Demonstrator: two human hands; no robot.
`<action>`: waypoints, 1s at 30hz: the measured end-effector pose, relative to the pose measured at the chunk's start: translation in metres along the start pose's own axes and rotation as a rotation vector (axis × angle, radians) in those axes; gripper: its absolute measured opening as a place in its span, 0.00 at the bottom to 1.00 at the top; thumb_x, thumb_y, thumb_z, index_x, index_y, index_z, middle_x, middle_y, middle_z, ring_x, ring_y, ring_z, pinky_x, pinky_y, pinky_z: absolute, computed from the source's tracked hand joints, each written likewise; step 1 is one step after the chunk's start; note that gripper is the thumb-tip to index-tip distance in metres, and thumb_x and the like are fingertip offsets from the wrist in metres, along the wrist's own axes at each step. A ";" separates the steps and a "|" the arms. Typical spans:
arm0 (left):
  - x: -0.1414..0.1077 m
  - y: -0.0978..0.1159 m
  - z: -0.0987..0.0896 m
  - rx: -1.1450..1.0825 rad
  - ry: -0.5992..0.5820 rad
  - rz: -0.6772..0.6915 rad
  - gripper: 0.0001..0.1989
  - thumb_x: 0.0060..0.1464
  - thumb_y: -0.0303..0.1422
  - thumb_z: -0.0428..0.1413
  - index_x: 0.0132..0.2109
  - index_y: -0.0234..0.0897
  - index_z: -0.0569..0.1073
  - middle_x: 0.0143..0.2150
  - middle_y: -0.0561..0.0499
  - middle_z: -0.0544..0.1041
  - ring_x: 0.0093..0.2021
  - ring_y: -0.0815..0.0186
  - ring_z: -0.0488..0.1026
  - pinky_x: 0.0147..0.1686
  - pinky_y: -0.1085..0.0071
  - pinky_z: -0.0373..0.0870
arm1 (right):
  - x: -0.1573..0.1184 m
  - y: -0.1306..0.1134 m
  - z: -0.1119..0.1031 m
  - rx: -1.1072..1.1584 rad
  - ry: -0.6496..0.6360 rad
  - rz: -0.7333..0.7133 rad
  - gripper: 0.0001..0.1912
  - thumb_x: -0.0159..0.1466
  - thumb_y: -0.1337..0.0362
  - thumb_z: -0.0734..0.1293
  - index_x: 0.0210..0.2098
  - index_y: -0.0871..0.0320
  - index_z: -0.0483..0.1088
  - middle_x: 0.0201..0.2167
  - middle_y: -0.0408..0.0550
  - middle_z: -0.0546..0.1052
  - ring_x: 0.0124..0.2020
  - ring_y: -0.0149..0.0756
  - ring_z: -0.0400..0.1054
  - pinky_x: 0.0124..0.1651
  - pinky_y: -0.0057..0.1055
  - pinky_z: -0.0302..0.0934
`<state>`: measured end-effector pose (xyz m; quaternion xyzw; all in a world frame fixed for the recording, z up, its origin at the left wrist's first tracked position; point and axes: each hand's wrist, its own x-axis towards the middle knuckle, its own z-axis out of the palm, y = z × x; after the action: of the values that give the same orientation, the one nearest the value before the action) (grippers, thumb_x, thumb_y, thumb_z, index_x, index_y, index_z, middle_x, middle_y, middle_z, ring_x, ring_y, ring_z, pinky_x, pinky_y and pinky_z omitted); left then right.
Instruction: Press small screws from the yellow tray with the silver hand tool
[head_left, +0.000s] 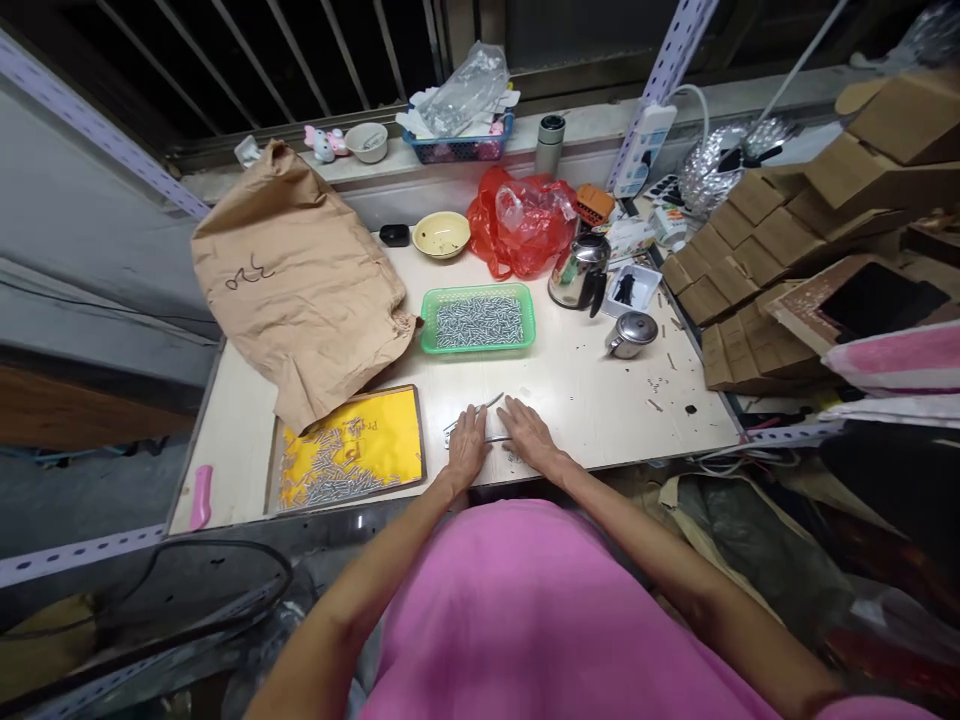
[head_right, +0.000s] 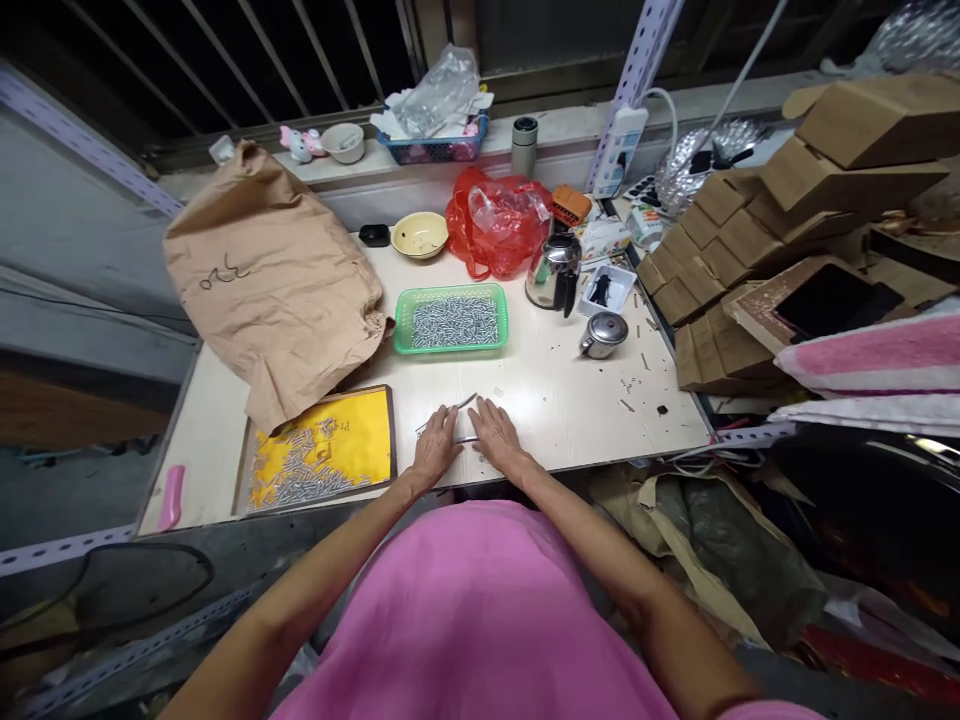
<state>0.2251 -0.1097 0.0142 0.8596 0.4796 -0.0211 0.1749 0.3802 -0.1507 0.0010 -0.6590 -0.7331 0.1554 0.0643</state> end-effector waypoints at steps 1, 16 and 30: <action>-0.011 -0.003 0.000 -0.041 0.034 0.006 0.31 0.52 0.28 0.58 0.62 0.35 0.59 0.62 0.38 0.60 0.61 0.55 0.58 0.55 0.61 0.62 | -0.009 0.001 0.003 0.016 0.000 0.011 0.33 0.56 0.68 0.72 0.59 0.62 0.60 0.64 0.62 0.58 0.64 0.49 0.52 0.60 0.45 0.53; -0.111 -0.165 -0.045 0.101 0.061 -0.572 0.15 0.59 0.30 0.47 0.41 0.33 0.78 0.41 0.41 0.75 0.45 0.59 0.71 0.45 0.68 0.65 | -0.055 0.003 0.049 0.058 0.093 -0.006 0.25 0.63 0.70 0.61 0.59 0.63 0.61 0.61 0.60 0.63 0.64 0.46 0.54 0.61 0.41 0.57; -0.108 -0.145 -0.032 0.071 0.023 -0.352 0.13 0.61 0.30 0.48 0.47 0.38 0.75 0.43 0.44 0.71 0.48 0.61 0.65 0.43 0.69 0.63 | -0.059 0.007 0.065 0.062 0.131 -0.010 0.25 0.65 0.67 0.58 0.62 0.63 0.59 0.62 0.59 0.62 0.66 0.45 0.51 0.62 0.41 0.56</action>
<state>0.0415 -0.1184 0.0255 0.7681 0.6236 -0.0586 0.1327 0.3747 -0.2176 -0.0565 -0.6619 -0.7254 0.1343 0.1330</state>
